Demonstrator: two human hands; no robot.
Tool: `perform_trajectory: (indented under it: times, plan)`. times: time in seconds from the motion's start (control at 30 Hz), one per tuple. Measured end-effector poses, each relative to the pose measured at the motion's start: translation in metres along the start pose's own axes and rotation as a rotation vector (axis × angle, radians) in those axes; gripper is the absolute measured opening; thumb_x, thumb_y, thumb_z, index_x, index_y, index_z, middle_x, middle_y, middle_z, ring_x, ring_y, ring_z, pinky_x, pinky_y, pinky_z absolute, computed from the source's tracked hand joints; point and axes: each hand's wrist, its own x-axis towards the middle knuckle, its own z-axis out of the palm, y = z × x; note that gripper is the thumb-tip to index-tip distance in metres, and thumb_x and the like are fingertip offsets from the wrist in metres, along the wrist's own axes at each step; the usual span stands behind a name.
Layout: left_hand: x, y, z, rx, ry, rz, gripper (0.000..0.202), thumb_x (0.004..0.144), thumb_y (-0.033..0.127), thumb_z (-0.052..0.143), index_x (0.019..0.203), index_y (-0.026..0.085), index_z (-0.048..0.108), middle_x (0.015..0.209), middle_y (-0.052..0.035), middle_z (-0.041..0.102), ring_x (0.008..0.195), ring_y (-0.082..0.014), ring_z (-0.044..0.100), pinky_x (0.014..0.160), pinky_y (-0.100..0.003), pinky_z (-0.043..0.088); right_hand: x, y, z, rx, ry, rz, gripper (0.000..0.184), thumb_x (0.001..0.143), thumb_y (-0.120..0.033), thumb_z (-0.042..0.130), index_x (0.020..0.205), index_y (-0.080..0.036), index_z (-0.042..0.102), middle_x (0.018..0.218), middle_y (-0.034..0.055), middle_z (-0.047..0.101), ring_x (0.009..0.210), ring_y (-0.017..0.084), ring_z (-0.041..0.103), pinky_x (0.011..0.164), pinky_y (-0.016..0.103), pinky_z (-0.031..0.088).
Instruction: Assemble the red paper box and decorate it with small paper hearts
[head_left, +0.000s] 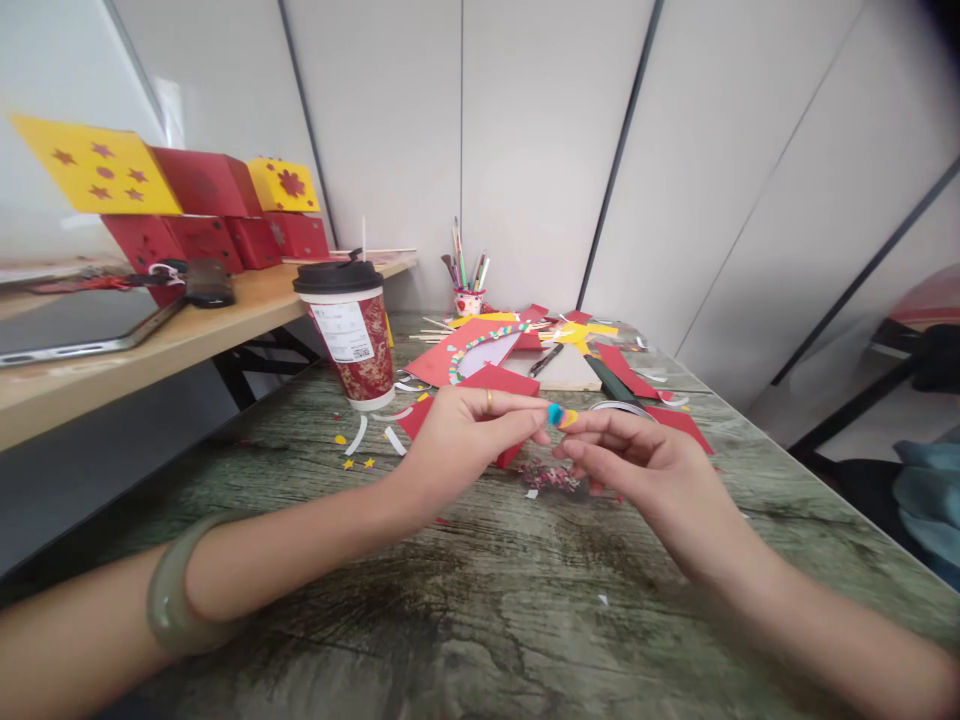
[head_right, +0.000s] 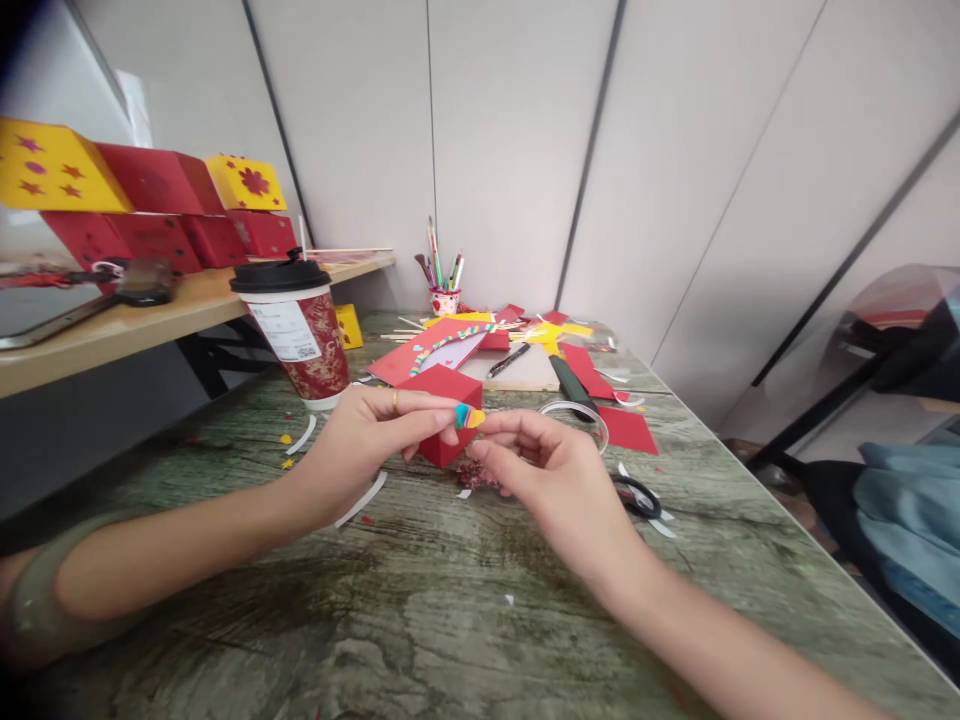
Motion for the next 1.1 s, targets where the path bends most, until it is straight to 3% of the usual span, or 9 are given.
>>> perform_trajectory:
  times: [0.47, 0.67, 0.77, 0.9, 0.97, 1.0, 1.03, 1.1]
  plan:
    - [-0.006, -0.002, 0.007, -0.176, -0.066, -0.063, 0.027, 0.076, 0.033, 0.053, 0.06, 0.014, 0.063, 0.062, -0.0001, 0.061, 0.049, -0.0061, 0.037, 0.046, -0.02, 0.028, 0.004, 0.008, 0.006, 0.228, 0.007, 0.034, 0.013, 0.067, -0.029, 0.067, 0.076, -0.019, 0.066, 0.068, -0.0007, 0.066, 0.056, 0.006, 0.053, 0.051, 0.018, 0.042]
    - [-0.006, -0.004, 0.009, -0.129, -0.079, -0.061, 0.028, 0.076, 0.033, 0.051, 0.059, 0.015, 0.064, 0.064, -0.0017, 0.062, 0.051, -0.0074, 0.041, 0.044, -0.019, 0.028, 0.003, 0.011, 0.006, 0.252, 0.004, 0.03, 0.011, 0.068, -0.029, 0.066, 0.071, -0.018, 0.065, 0.065, -0.0011, 0.064, 0.054, 0.006, 0.052, 0.051, 0.018, 0.041]
    - [-0.006, -0.002, 0.007, -0.029, -0.046, -0.044, 0.025, 0.074, 0.03, 0.053, 0.058, 0.015, 0.065, 0.062, -0.0015, 0.064, 0.054, -0.0088, 0.047, 0.048, -0.02, 0.034, 0.003, 0.011, 0.006, 0.249, 0.014, 0.038, 0.011, 0.068, -0.029, 0.066, 0.07, -0.018, 0.064, 0.064, -0.0014, 0.064, 0.054, 0.006, 0.052, 0.051, 0.018, 0.041]
    - [0.0, 0.005, -0.003, 0.176, 0.106, 0.027, 0.021, 0.073, 0.025, 0.053, 0.064, 0.015, 0.068, 0.059, -0.0014, 0.064, 0.063, -0.0139, 0.056, 0.063, -0.026, 0.043, 0.003, 0.01, 0.004, 0.212, 0.064, 0.046, 0.012, 0.067, -0.029, 0.066, 0.068, -0.018, 0.062, 0.061, -0.0015, 0.063, 0.052, 0.006, 0.051, 0.05, 0.017, 0.041]
    - [0.009, 0.007, -0.013, 0.301, 0.14, 0.151, 0.019, 0.074, 0.026, 0.053, 0.078, 0.016, 0.069, 0.072, -0.0027, 0.067, 0.073, -0.0159, 0.058, 0.073, -0.029, 0.044, 0.004, 0.008, 0.002, 0.153, 0.08, 0.052, 0.012, 0.067, -0.029, 0.065, 0.068, -0.018, 0.061, 0.061, -0.0016, 0.063, 0.052, 0.006, 0.051, 0.05, 0.018, 0.041]
    - [0.015, 0.007, -0.019, 0.392, 0.1, 0.261, 0.021, 0.073, 0.026, 0.055, 0.088, 0.018, 0.068, 0.088, -0.0036, 0.067, 0.086, -0.0171, 0.056, 0.082, -0.031, 0.041, 0.005, 0.008, 0.001, 0.115, 0.078, 0.051, 0.011, 0.068, -0.029, 0.065, 0.068, -0.018, 0.061, 0.061, -0.0016, 0.063, 0.053, 0.007, 0.051, 0.051, 0.019, 0.041]
    - [0.021, 0.005, -0.025, 0.482, 0.049, 0.385, 0.029, 0.07, 0.028, 0.06, 0.098, 0.02, 0.065, 0.102, -0.0038, 0.064, 0.1, -0.0187, 0.051, 0.092, -0.032, 0.036, 0.005, 0.008, -0.001, 0.076, 0.07, 0.046, 0.011, 0.068, -0.029, 0.064, 0.068, -0.018, 0.061, 0.062, -0.0016, 0.063, 0.054, 0.007, 0.051, 0.052, 0.019, 0.041]
    - [0.033, -0.001, -0.035, 0.634, -0.083, 0.424, 0.06, 0.062, 0.039, 0.067, 0.117, 0.022, 0.052, 0.125, -0.0058, 0.05, 0.12, -0.023, 0.036, 0.101, -0.036, 0.026, 0.008, 0.009, -0.004, 0.002, 0.043, 0.023, 0.012, 0.069, -0.03, 0.063, 0.07, -0.019, 0.06, 0.063, -0.0014, 0.062, 0.055, 0.009, 0.051, 0.052, 0.02, 0.04]
